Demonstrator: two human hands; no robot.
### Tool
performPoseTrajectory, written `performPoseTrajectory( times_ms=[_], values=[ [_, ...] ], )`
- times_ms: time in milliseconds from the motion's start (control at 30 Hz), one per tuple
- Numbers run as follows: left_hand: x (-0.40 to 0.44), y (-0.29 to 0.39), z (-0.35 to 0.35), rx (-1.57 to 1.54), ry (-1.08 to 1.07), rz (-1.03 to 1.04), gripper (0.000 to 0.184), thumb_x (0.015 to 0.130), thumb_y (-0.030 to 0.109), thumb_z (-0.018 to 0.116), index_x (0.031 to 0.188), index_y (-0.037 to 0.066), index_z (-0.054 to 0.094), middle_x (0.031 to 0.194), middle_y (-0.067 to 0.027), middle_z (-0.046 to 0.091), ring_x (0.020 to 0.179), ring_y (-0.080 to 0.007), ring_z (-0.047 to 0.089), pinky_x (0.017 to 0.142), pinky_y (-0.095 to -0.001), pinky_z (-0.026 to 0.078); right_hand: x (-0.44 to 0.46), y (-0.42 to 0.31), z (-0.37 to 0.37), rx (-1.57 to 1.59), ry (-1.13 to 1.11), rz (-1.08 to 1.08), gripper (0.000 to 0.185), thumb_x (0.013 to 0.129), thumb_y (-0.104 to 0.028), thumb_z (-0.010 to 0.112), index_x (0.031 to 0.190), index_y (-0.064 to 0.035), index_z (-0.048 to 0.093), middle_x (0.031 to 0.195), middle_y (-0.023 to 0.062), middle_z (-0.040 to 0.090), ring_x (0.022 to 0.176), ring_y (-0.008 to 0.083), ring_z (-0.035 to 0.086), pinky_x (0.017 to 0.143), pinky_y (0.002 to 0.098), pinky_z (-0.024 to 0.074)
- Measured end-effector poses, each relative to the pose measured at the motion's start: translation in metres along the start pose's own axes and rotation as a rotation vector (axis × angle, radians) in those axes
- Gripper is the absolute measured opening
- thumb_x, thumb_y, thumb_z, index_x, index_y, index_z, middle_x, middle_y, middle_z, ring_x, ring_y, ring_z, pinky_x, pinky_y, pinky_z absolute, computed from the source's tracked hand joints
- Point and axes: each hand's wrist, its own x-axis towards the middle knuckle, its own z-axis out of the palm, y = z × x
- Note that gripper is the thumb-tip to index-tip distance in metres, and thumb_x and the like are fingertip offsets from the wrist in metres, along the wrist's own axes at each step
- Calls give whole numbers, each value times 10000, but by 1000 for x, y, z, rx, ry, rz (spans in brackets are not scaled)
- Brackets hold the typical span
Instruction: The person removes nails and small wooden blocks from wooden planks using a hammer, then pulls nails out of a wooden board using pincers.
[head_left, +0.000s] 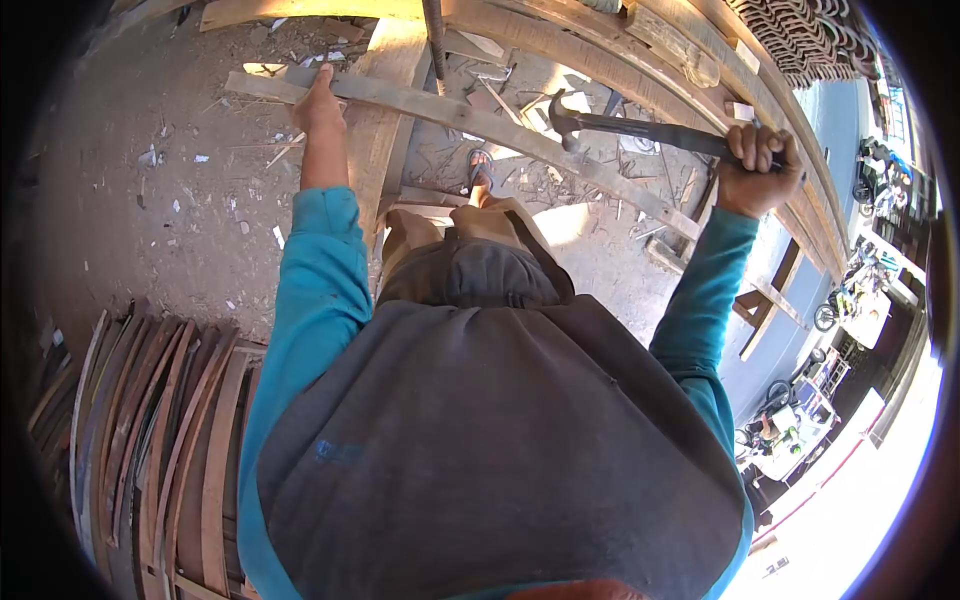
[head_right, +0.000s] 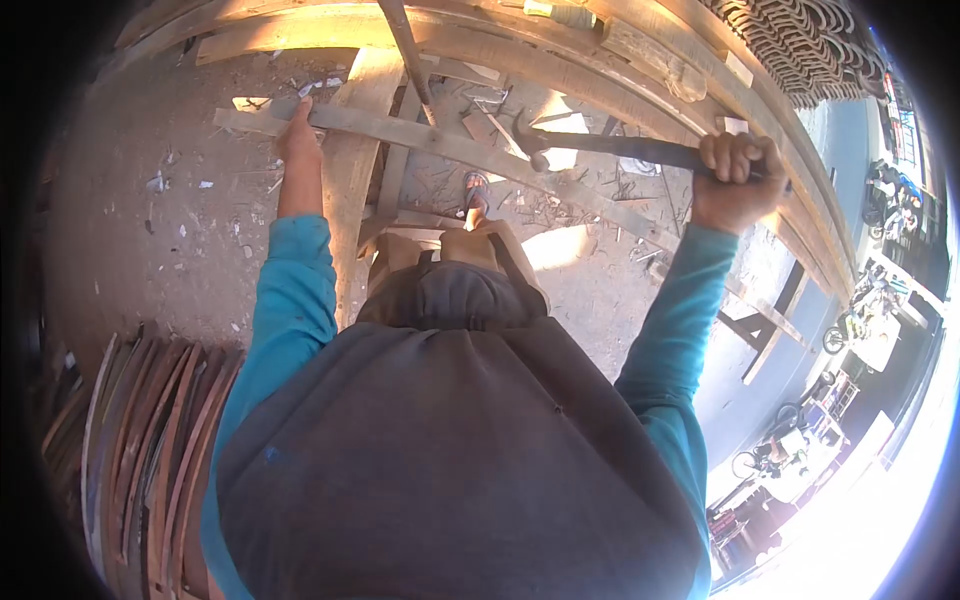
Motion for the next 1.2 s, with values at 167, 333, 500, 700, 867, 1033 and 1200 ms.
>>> performPoseTrajectory(
  times_ms=[167,333,500,700,867,1033,1200],
  values=[
    [13,-16,-15,166,23,-28,776,813,347,863,1364,-97,543,1326,-189,641,1108,-279,665,933,-370,537,-39,-70,-23,-62,22,-225,387,1020,-325,495,717,-92,555,509,-25,361,451,98,336,504,278,310],
    [-96,-7,-21,192,-190,554,547,865,355,801,1174,-74,666,1049,-159,717,888,-247,698,751,-382,560,-80,-58,-30,-51,81,-285,365,1018,-328,515,737,-96,510,508,-24,360,437,92,321,471,263,281],
    [-233,26,-9,388,-1162,149,532,908,255,733,1367,35,581,1082,-100,707,1054,-204,677,922,-356,529,-87,-30,-25,7,12,-166,378,1031,-336,508,747,-85,515,497,-7,378,422,101,330,445,270,284],
    [-258,2,12,403,-1289,197,490,895,232,728,1326,43,593,1088,-146,707,1045,-258,677,931,-389,520,-72,-11,-13,8,-138,-90,380,1038,-358,528,775,-86,504,486,-7,376,403,92,301,443,273,278],
    [-255,-6,16,470,-1365,280,539,849,218,754,1331,48,585,1135,-183,706,1068,-292,676,954,-393,510,-63,-14,-20,13,-297,-52,361,1061,-339,477,802,-89,506,503,17,410,413,125,349,460,285,334],
    [-260,3,38,515,-1407,224,463,895,229,739,1304,57,608,1118,-129,706,1059,-232,660,969,-372,496,-46,-19,-15,-29,-343,-6,356,1044,-336,513,802,-75,501,524,20,421,434,133,382,471,304,354],
    [-271,25,92,530,-1329,221,447,881,262,773,1249,56,622,1098,-145,692,1043,-255,662,961,-383,499,-15,-11,-4,-604,-140,68,441,1074,-368,486,781,-41,527,535,9,369,445,108,331,475,278,318]
  ],
)
